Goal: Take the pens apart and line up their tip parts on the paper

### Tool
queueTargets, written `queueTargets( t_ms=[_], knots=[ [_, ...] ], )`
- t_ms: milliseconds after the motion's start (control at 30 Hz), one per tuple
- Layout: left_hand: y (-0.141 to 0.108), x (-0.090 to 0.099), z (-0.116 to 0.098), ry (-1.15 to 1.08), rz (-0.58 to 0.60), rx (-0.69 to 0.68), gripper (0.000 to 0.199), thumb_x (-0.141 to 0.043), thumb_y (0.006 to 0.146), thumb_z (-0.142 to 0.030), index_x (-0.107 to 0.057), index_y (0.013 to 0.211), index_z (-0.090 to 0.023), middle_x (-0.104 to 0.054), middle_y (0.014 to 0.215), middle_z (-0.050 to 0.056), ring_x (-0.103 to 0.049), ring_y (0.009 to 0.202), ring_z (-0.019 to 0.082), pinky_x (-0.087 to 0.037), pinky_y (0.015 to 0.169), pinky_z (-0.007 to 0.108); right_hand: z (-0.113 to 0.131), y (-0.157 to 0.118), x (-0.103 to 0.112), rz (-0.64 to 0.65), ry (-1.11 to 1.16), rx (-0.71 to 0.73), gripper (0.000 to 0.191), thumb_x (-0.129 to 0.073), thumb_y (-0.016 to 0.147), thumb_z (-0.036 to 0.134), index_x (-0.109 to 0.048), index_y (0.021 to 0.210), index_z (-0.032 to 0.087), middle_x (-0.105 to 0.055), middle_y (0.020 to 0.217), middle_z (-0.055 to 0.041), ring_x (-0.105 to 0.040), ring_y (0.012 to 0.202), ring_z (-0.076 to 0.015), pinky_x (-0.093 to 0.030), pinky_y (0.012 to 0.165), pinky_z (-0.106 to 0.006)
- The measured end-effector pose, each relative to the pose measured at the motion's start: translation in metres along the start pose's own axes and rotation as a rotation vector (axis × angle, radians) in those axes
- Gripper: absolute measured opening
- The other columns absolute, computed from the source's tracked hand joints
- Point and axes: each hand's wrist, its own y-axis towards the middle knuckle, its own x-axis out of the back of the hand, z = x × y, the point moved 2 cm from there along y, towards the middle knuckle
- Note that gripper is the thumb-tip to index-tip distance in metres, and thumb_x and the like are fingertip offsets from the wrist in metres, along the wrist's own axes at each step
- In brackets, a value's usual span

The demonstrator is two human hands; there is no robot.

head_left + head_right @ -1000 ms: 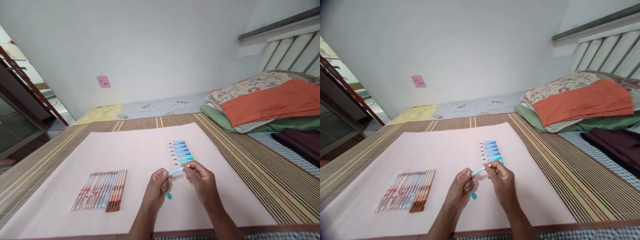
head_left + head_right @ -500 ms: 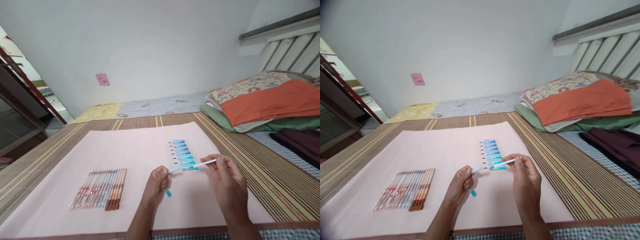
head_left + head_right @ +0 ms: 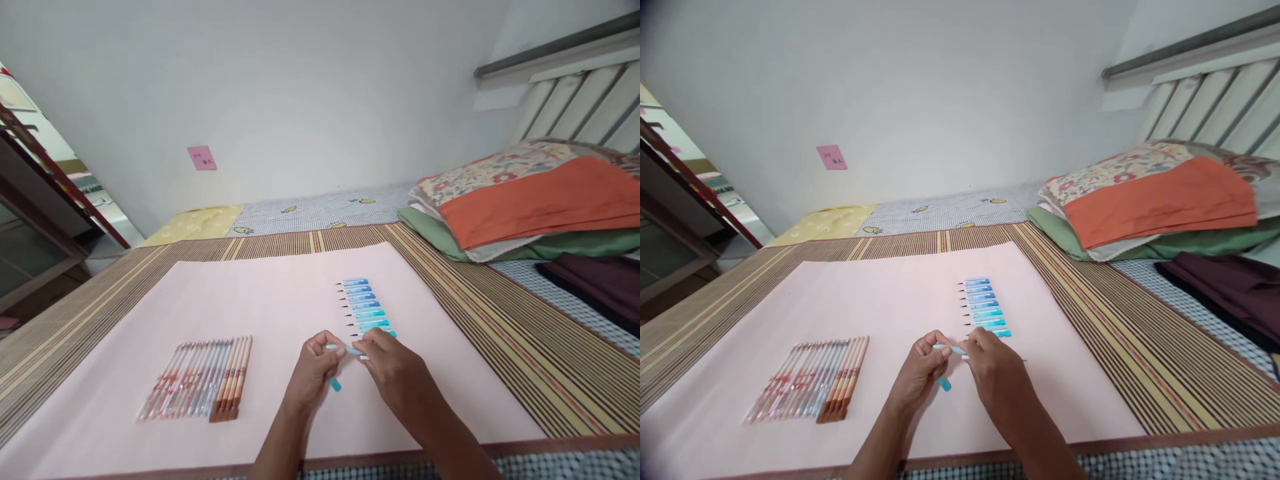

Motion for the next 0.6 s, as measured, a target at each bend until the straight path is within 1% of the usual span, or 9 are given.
queueTargets(
  t_ms=[67,133,267,367,433,500,600],
  knots=[
    [0.000,-0.001,0.000,0.021,0.001,0.002,0.041,-0.088,0.068,-0.047,-0.063,0.077,-0.016,-0.034,0.044,-0.011,-0.020,0.044,0.004,-0.011,0.045,0.021,-0.003,-0.001,-0.001,0.030,-0.018,-0.016,0.024,-0.045,0.098,0.013,-0.067,0.096,0.022,-0.065,0.086,-0.0046,-0.063,0.075,-0.0174,-0.046,0.063,-0.026],
    [0.000,-0.001,0.000,0.026,0.011,0.003,0.041,-0.087,0.069,-0.048,-0.065,0.081,-0.015,-0.034,0.045,-0.011,-0.019,0.044,0.005,-0.012,0.045,0.021,-0.011,-0.003,0.000,0.065,-0.017,-0.047,0.022,-0.045,0.098,0.016,-0.066,0.095,0.023,-0.064,0.087,-0.0041,-0.063,0.075,-0.0171,-0.046,0.064,-0.026],
    [0.002,0.005,-0.005,-0.049,-0.027,-0.011,0.043,-0.084,0.073,-0.051,-0.066,0.092,-0.016,-0.028,0.048,-0.014,-0.014,0.045,0.004,-0.013,0.046,0.020,-0.041,-0.008,0.001,0.111,-0.034,-0.175,0.018,-0.047,0.096,0.017,-0.064,0.096,0.023,-0.065,0.095,-0.0036,-0.065,0.077,-0.0168,-0.047,0.066,-0.026],
    [0.004,0.012,-0.006,-0.115,-0.059,-0.029,0.039,-0.083,0.077,-0.048,-0.064,0.088,-0.016,-0.024,0.050,-0.014,-0.012,0.046,0.004,-0.011,0.045,0.020,-0.067,-0.016,-0.004,0.170,-0.072,-0.295,0.016,-0.050,0.092,0.016,-0.064,0.092,0.024,-0.064,0.095,-0.0019,-0.062,0.069,-0.0146,-0.044,0.061,-0.025],
    [0.005,0.014,-0.006,-0.142,-0.059,-0.039,0.036,-0.081,0.080,-0.045,-0.063,0.086,-0.015,-0.023,0.051,-0.014,-0.012,0.046,0.004,-0.011,0.045,0.021,-0.080,-0.020,-0.009,0.194,-0.104,-0.348,0.015,-0.051,0.090,0.015,-0.064,0.090,0.023,-0.063,0.094,-0.0017,-0.061,0.068,-0.0144,-0.041,0.059,-0.025],
    [0.005,0.016,-0.003,-0.149,-0.053,-0.035,0.034,-0.080,0.081,-0.044,-0.063,0.085,-0.015,-0.023,0.051,-0.013,-0.011,0.046,0.004,-0.011,0.045,0.021,-0.088,-0.023,-0.014,0.194,-0.124,-0.374,0.014,-0.053,0.088,0.014,-0.064,0.089,0.023,-0.062,0.094,-0.0017,-0.061,0.068,-0.0146,-0.039,0.057,-0.025],
    [0.005,0.016,0.000,-0.148,-0.042,-0.024,0.034,-0.079,0.082,-0.045,-0.062,0.083,-0.015,-0.024,0.050,-0.013,-0.011,0.046,0.004,-0.010,0.046,0.021,-0.094,-0.024,-0.020,0.179,-0.115,-0.388,0.013,-0.055,0.086,0.014,-0.063,0.089,0.023,-0.061,0.093,-0.0016,-0.061,0.070,-0.0149,-0.037,0.057,-0.024]
  ],
)
